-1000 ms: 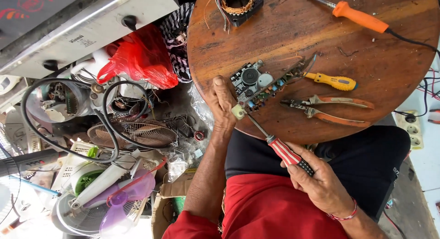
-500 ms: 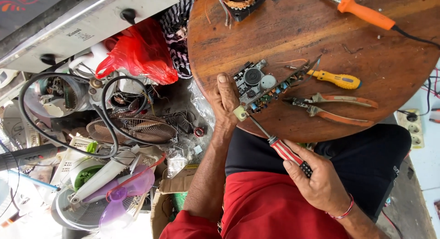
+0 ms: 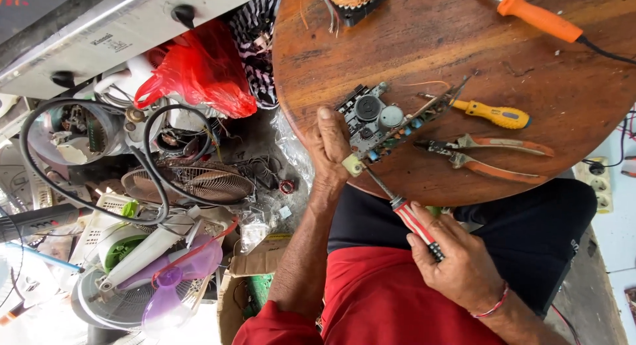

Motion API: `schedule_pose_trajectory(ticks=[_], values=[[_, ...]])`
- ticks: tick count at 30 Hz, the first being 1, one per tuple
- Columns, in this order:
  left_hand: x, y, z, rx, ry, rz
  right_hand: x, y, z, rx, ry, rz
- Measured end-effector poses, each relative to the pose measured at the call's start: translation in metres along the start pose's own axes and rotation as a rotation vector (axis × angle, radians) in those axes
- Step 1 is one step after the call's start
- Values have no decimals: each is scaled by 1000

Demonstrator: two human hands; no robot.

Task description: Disassembling an electronic circuit board and its mechanical housing using screwdrivers and pliers

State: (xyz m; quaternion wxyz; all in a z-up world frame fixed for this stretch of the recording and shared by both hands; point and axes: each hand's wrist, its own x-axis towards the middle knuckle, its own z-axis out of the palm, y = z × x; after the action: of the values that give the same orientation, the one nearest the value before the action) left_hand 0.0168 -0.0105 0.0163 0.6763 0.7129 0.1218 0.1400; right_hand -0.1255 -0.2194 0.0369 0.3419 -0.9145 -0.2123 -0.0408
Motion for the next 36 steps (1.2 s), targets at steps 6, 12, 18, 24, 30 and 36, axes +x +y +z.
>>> schedule_pose_trajectory(ticks=[6, 12, 18, 24, 30, 36], values=[[0, 5, 8, -81, 77, 135, 16, 2, -21, -471, 104, -182], [6, 3, 9, -129, 248, 64, 9, -11, -37, 562, 105, 473], [7, -1, 9, -180, 265, 18, 0, 16, -33, 1212, -10, 818], [9, -15, 9, -207, 276, 2, 5, 7, -46, -214, 60, -58], [9, -22, 11, -200, 336, 8, -3, 2, -47, 358, 54, 509], [8, 8, 16, -220, 330, 62, -10, 16, -42, -30, 175, 13]])
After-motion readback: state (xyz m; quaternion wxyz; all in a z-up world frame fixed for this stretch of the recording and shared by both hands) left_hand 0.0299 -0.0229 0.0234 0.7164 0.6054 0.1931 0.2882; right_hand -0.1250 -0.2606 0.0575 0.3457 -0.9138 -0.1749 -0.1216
